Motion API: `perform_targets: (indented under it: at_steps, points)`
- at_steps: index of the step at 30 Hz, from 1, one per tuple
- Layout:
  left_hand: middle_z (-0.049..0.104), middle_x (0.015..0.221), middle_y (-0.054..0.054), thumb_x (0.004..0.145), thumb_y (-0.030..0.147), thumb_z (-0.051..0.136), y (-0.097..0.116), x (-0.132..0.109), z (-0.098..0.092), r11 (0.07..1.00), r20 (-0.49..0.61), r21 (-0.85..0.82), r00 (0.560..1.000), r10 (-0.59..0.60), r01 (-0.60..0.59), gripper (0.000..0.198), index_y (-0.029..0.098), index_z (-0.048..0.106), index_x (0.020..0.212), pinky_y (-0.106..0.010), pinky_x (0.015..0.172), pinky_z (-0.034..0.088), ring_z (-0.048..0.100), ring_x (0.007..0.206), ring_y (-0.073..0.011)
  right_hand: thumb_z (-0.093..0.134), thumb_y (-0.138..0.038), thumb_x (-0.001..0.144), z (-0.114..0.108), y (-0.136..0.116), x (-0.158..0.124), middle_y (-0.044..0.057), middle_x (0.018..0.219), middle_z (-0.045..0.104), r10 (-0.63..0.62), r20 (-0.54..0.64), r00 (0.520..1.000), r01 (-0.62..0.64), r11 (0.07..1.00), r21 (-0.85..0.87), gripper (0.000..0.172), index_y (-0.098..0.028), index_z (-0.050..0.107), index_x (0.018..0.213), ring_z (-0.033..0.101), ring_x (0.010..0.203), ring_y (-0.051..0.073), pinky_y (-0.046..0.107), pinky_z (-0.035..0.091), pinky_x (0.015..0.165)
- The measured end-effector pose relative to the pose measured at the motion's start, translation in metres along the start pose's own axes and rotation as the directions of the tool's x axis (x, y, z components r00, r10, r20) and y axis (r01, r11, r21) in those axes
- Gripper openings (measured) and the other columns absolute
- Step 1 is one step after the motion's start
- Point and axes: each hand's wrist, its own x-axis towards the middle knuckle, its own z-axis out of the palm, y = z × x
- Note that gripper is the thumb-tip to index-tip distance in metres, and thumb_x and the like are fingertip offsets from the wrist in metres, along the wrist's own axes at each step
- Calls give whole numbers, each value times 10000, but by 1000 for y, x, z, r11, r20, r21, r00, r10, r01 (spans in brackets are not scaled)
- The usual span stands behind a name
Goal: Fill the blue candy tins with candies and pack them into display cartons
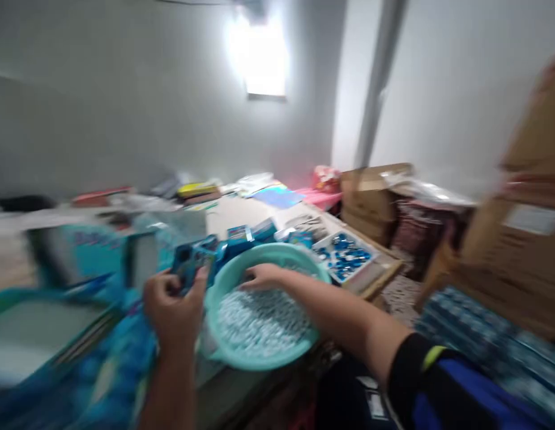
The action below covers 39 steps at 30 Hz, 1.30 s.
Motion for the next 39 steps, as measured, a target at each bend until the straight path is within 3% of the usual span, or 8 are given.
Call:
perform_targets:
  at_steps: [4, 9, 18, 25, 29, 33, 36, 39]
  points:
    - [516, 793, 48, 675, 380, 820, -14, -15, -67, 973, -73, 199, 992, -105, 118, 417, 183, 457, 733, -263, 828, 406, 485, 787, -97, 736, -527, 909, 51, -9, 28, 112, 1170, 737, -145, 241, 960, 155, 988, -24, 464, -126, 777, 1138, 666, 1101, 275, 300, 476, 902]
    - [553, 840, 30, 727, 314, 789, -10, -33, -96, 942, -41, 320, 995, -94, 102, 358, 195, 452, 754, -271, 939, 424, 570, 941, -138, 688, -553, 904, 61, 8, 31, 156, 998, 749, -125, 270, 955, 119, 992, 37, 372, -194, 781, 872, 687, 927, 291, 341, 493, 801]
    - [610, 917, -1, 760, 379, 768, -68, -52, -61, 954, 115, 280, 983, -140, 104, 339, 208, 477, 787, -290, 977, 480, 615, 1029, -174, 859, -404, 781, 60, 10, 36, 135, 823, 686, -128, 211, 969, 101, 986, 134, 302, -205, 672, 652, 671, 922, 338, 422, 488, 824]
    - [571, 1417, -154, 753, 479, 809, -100, -72, -53, 971, 225, 114, 946, -232, 211, 813, 229, 397, 1408, -298, 974, 562, 649, 1197, -200, 758, -349, 872, 58, 17, 39, 82, 707, 625, -140, 220, 965, 110, 984, 143, 243, -205, 680, 693, 624, 762, 239, 359, 463, 707]
    - [539, 1491, -173, 834, 560, 709, -99, -73, -54, 978, 239, -5, 950, -202, 209, 781, 215, 377, 1452, -344, 1099, 530, 596, 1331, -220, 685, -368, 904, 50, 21, 39, 50, 663, 575, -170, 150, 974, 147, 977, 153, 288, -191, 643, 680, 567, 669, 181, 320, 411, 626]
    - [651, 1275, -168, 929, 482, 566, -91, -82, -64, 998, -14, 58, 1000, 27, -26, 427, 166, 530, 1214, -407, 1090, 543, 650, 1218, -219, 617, -387, 941, 44, 24, 37, 57, 691, 591, -151, 116, 982, 151, 988, 14, 313, -183, 643, 705, 588, 699, 195, 312, 407, 635]
    - [657, 1102, -140, 895, 416, 595, -90, -91, -107, 868, -180, 396, 902, 393, -299, 251, 193, 520, 986, -502, 1160, 490, 641, 1195, -244, 571, -391, 964, 44, 26, 35, 90, 796, 661, -121, 162, 979, 145, 978, -149, 296, -186, 706, 799, 635, 796, 237, 326, 441, 691]
    - [615, 1116, -154, 926, 441, 494, -97, -92, -169, 775, -380, 622, 823, 422, -110, 271, 204, 491, 1058, -500, 1094, 514, 625, 1146, -253, 577, -389, 979, 48, 27, 36, 116, 983, 717, -88, 221, 971, 140, 963, -232, 269, -178, 742, 947, 655, 892, 260, 324, 447, 726]
